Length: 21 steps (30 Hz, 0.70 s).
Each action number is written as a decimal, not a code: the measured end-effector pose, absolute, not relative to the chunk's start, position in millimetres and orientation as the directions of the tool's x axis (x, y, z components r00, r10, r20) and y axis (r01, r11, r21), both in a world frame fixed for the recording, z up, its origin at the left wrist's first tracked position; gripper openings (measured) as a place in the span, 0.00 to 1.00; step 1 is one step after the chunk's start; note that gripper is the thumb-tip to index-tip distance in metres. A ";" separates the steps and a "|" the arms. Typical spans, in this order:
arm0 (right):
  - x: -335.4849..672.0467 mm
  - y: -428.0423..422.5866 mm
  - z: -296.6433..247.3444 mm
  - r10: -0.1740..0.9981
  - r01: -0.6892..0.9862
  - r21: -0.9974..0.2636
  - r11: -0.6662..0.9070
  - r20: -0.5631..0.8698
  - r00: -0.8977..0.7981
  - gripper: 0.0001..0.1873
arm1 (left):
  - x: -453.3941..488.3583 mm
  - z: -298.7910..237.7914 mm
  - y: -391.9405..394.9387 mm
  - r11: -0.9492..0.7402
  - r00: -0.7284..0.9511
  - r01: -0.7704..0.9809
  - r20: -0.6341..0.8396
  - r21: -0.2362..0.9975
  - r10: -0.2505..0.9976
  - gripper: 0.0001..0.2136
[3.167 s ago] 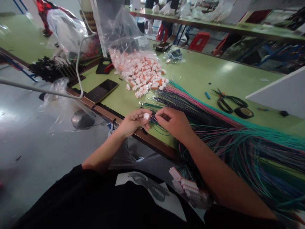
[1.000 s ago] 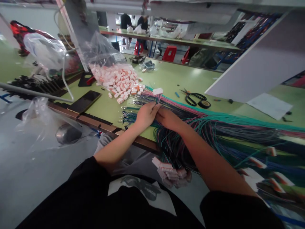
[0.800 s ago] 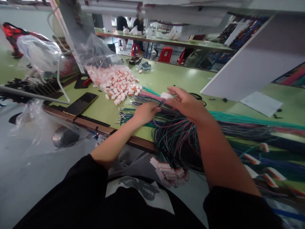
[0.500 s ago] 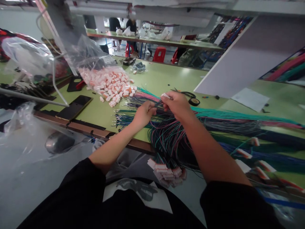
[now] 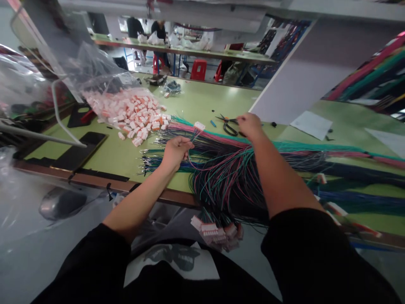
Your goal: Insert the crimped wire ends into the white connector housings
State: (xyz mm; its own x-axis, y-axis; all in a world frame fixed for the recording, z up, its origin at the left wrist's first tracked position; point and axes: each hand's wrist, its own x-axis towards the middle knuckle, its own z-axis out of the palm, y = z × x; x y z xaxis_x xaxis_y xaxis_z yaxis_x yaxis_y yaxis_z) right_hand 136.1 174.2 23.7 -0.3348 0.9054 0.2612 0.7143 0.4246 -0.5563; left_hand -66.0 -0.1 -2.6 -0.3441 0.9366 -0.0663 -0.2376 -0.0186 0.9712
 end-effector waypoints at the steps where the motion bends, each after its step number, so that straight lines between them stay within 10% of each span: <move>1: 150.4 184.0 20.3 0.931 0.764 -0.535 0.360 0.257 -0.259 0.14 | -66.7 -1.5 0.0 -0.006 -0.340 -0.286 -0.095 0.958 0.936 0.05; 8: 167.2 177.3 17.6 0.962 0.841 -0.477 0.253 0.214 -0.168 0.15 | -68.2 1.2 0.1 0.008 -0.331 -0.398 -0.152 0.917 0.931 0.07; 14: 109.0 102.5 51.5 0.785 0.625 -0.600 0.500 0.009 -0.619 0.15 | -66.7 0.4 0.2 -0.044 -0.349 -0.370 -0.095 0.928 0.932 0.07; 21: 66.5 42.8 57.7 0.750 0.697 -0.300 0.652 0.119 -0.651 0.13 | -65.7 -11.1 1.5 -0.138 -0.383 -0.206 0.050 0.969 0.922 0.08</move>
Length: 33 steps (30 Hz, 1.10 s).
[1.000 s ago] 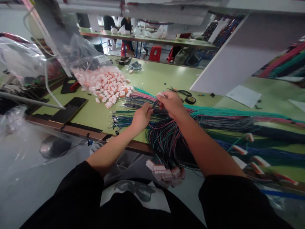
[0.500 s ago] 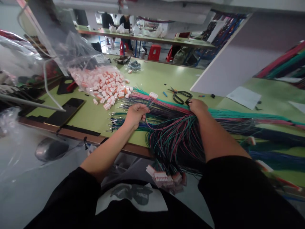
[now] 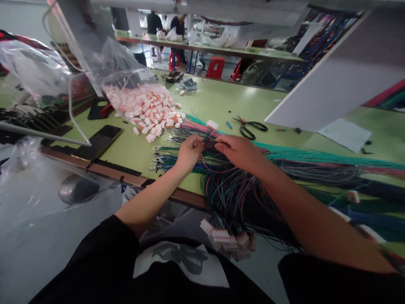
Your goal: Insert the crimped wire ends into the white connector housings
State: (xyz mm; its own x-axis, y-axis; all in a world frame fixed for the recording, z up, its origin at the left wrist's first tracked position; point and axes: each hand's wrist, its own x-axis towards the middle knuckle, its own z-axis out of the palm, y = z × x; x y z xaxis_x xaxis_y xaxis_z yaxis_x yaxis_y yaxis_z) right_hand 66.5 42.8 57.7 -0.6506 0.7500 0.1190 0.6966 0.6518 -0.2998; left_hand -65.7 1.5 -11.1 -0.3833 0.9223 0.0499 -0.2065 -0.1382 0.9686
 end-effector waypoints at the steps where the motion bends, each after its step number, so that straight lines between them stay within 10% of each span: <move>1: 65.0 41.9 57.4 0.749 0.706 -0.264 0.658 0.124 -0.651 0.13 | -65.9 -13.4 1.9 -0.150 -0.386 -0.171 0.074 0.974 0.919 0.08; 18: 55.7 31.1 60.9 0.772 0.774 -0.049 0.631 0.131 -0.622 0.14 | -67.3 -8.0 -6.8 -0.296 -0.376 0.193 0.349 0.936 0.858 0.09; 26: 52.3 48.8 45.9 0.743 0.738 -0.106 0.667 0.177 -0.646 0.11 | -68.3 0.0 -5.4 -0.205 -0.325 -0.304 0.101 0.930 0.940 0.10; 33: 45.5 70.1 21.4 0.500 0.507 -0.156 0.848 0.556 -0.664 0.13 | -79.8 -0.2 -1.1 0.056 -0.035 -0.687 -0.110 0.725 0.993 0.10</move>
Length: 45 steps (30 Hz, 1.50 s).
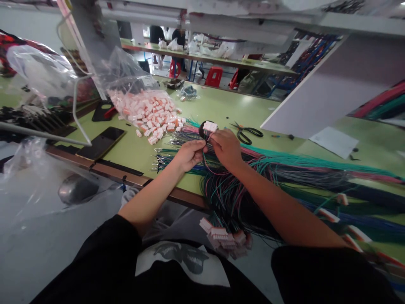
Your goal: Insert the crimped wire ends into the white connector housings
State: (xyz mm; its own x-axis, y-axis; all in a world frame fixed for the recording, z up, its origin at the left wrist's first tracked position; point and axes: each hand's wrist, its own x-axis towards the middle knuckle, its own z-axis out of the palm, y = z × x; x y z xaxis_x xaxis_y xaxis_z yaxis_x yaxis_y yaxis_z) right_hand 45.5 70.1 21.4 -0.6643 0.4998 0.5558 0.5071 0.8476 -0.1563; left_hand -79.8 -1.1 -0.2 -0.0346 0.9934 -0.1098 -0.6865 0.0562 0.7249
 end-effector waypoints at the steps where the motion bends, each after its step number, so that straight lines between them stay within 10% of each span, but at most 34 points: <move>1: 43.9 70.5 18.5 0.499 0.471 -0.217 0.855 0.589 -0.635 0.14 | -81.3 -0.2 -0.3 0.099 0.012 -0.715 -0.129 0.692 0.992 0.10; 8: 37.3 65.3 14.1 0.740 0.044 -0.924 0.381 0.276 -0.613 0.10 | -82.1 -1.0 0.1 0.284 0.206 -0.749 -0.198 0.599 0.958 0.12; 15: 47.2 60.9 35.9 0.621 -0.110 -0.994 -0.016 0.076 -0.780 0.12 | -68.4 -2.8 -4.2 0.018 -0.004 -0.722 -0.030 0.691 1.000 0.08; 23: 50.5 56.3 39.1 0.863 0.008 -1.000 0.019 0.012 -0.505 0.15 | -68.5 -6.3 -11.2 -0.253 -0.192 -0.481 0.181 0.840 0.965 0.05; 29: 57.5 49.7 47.5 0.812 0.350 -0.761 0.546 0.378 -0.444 0.12 | -74.9 -2.9 -6.5 -0.276 -0.123 -0.184 0.256 0.943 0.959 0.08; 34: 54.8 51.7 32.1 0.800 0.322 -0.765 0.557 0.390 -0.456 0.13 | -72.4 -5.8 -3.5 -0.409 -0.290 0.251 0.471 0.877 0.833 0.08; 38: 61.3 55.0 29.2 0.720 0.344 -0.714 0.610 0.318 -0.617 0.13 | -69.5 -8.9 -2.2 -0.420 -0.358 0.152 0.446 0.894 0.820 0.06; 45: 59.0 45.7 42.6 0.668 0.662 -0.107 0.742 0.199 -0.717 0.12 | -66.2 -1.8 -8.3 -0.265 -0.252 -0.202 0.212 0.943 0.944 0.05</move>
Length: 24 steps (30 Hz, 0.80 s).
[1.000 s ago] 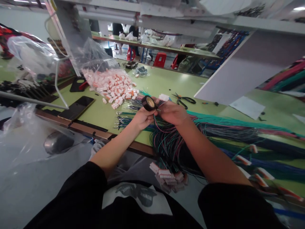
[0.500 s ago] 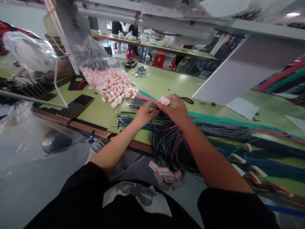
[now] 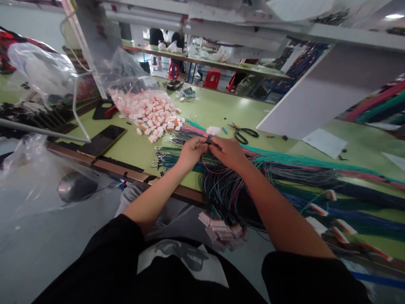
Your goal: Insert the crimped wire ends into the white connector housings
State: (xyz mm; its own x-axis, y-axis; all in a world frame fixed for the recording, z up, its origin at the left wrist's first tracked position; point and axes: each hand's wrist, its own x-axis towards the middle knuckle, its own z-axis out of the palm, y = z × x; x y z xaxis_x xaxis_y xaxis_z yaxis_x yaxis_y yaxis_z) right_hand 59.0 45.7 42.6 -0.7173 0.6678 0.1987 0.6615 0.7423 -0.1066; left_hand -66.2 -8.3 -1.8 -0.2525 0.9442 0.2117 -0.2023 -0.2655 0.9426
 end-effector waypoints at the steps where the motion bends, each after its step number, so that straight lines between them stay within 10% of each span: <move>1: 56.6 43.2 44.4 0.668 0.678 -0.011 0.735 0.184 -0.721 0.12 | -66.6 -0.3 -9.4 -0.227 -0.216 -0.215 0.180 0.950 0.960 0.06; 4: 49.9 37.7 47.9 0.676 0.687 0.156 0.710 0.127 -0.726 0.15 | -68.6 3.1 -10.1 -0.208 -0.230 -0.081 0.185 0.975 0.956 0.09; 9: 46.7 36.5 48.1 0.750 0.753 0.089 0.652 0.075 -0.658 0.18 | -68.6 2.8 -3.4 -0.244 -0.390 0.258 0.332 0.935 0.859 0.15; 17: 43.3 -7.4 46.1 0.453 0.466 0.173 0.868 0.109 -0.885 0.14 | -75.1 -1.2 23.8 -0.083 -0.472 0.069 0.106 0.994 0.875 0.18; 21: 58.4 2.6 62.8 0.544 0.560 0.026 0.828 0.197 -0.815 0.15 | -79.1 11.6 19.9 -0.130 -0.382 0.193 0.196 0.973 0.903 0.13; 24: 90.8 36.6 82.8 0.732 0.626 -0.410 0.664 0.527 -0.431 0.17 | -68.1 20.9 2.3 -0.212 -0.316 0.344 0.325 0.915 0.891 0.09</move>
State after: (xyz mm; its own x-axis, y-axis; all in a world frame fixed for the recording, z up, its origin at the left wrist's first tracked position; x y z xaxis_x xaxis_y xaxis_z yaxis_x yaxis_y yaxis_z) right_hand 90.8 36.6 82.8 -0.4314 0.7321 0.5273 0.6259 0.6637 -0.4095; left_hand -68.1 2.3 20.9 -0.3158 0.8914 0.3250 0.3441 -0.2116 0.9148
